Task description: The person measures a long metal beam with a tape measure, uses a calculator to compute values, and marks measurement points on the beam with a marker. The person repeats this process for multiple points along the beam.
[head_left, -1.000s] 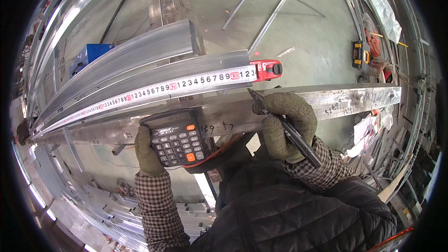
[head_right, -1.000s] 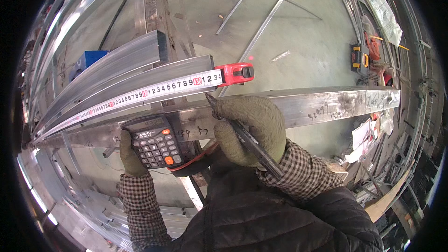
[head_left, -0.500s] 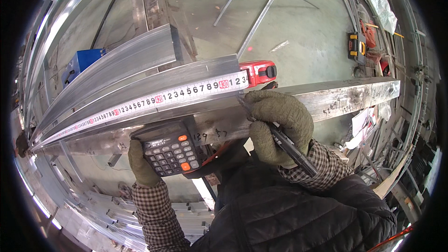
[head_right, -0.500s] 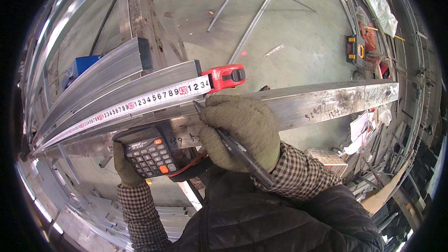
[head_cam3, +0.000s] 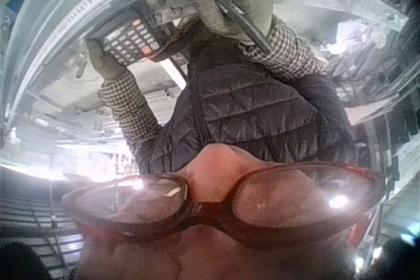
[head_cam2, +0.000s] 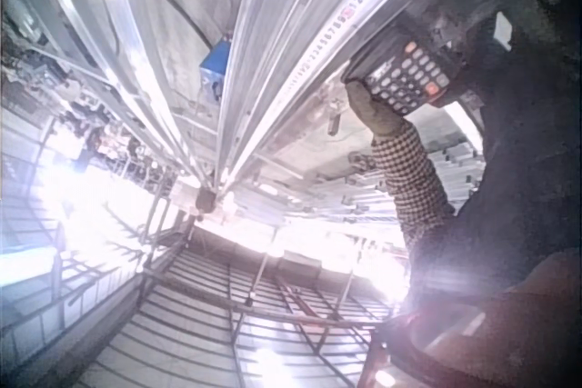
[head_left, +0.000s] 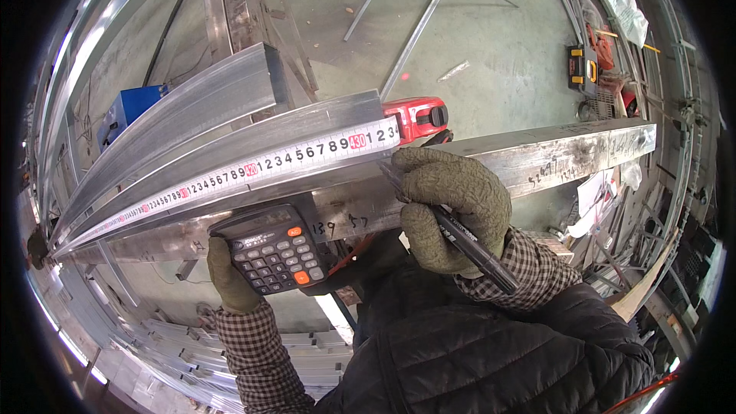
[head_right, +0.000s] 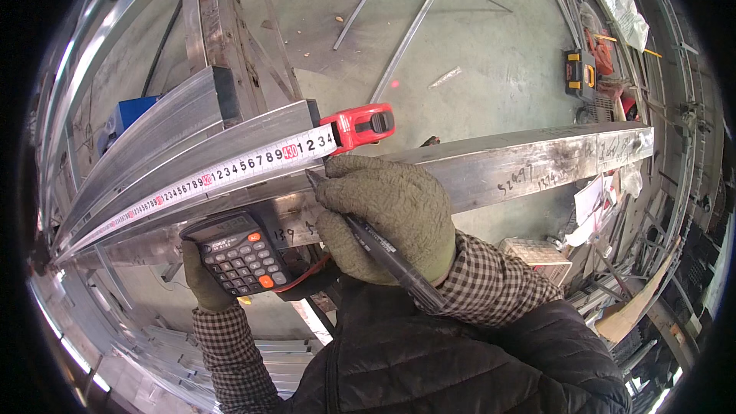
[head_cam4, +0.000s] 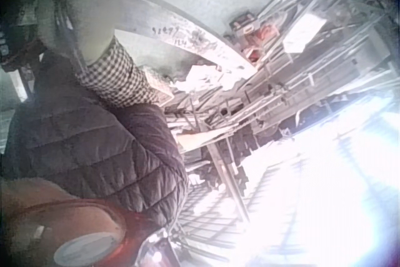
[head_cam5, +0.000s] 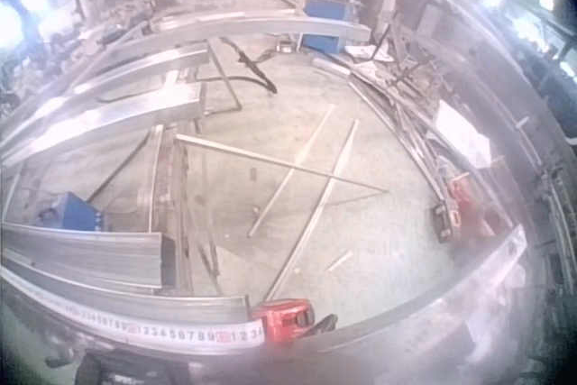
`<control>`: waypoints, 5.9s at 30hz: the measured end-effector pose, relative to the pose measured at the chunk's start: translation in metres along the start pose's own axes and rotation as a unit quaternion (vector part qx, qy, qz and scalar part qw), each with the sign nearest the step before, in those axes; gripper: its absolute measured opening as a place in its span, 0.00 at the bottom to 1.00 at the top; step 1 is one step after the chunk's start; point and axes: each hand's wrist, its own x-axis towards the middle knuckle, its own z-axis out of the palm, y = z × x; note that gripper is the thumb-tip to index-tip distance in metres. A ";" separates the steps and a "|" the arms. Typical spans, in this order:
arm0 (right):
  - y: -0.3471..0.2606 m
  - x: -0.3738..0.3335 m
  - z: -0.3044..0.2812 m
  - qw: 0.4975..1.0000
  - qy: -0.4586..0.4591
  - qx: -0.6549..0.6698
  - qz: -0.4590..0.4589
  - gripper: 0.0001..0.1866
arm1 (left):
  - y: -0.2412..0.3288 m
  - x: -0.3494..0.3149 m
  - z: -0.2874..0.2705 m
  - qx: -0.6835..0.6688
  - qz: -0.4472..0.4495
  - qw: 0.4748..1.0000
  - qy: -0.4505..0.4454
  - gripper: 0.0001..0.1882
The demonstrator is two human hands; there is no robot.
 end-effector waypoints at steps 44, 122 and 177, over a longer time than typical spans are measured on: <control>0.013 -0.004 0.015 0.995 0.056 -0.073 -0.040 0.20 | 0.002 0.000 0.002 -0.005 0.000 1.000 -0.027 0.36; 0.014 -0.004 0.016 0.996 0.088 -0.003 -0.032 0.15 | 0.000 0.000 0.011 0.005 0.016 1.000 0.021 0.37; 0.004 -0.009 0.006 0.996 -0.039 0.016 -0.077 0.12 | 0.004 0.001 0.023 0.032 0.034 0.997 0.056 0.30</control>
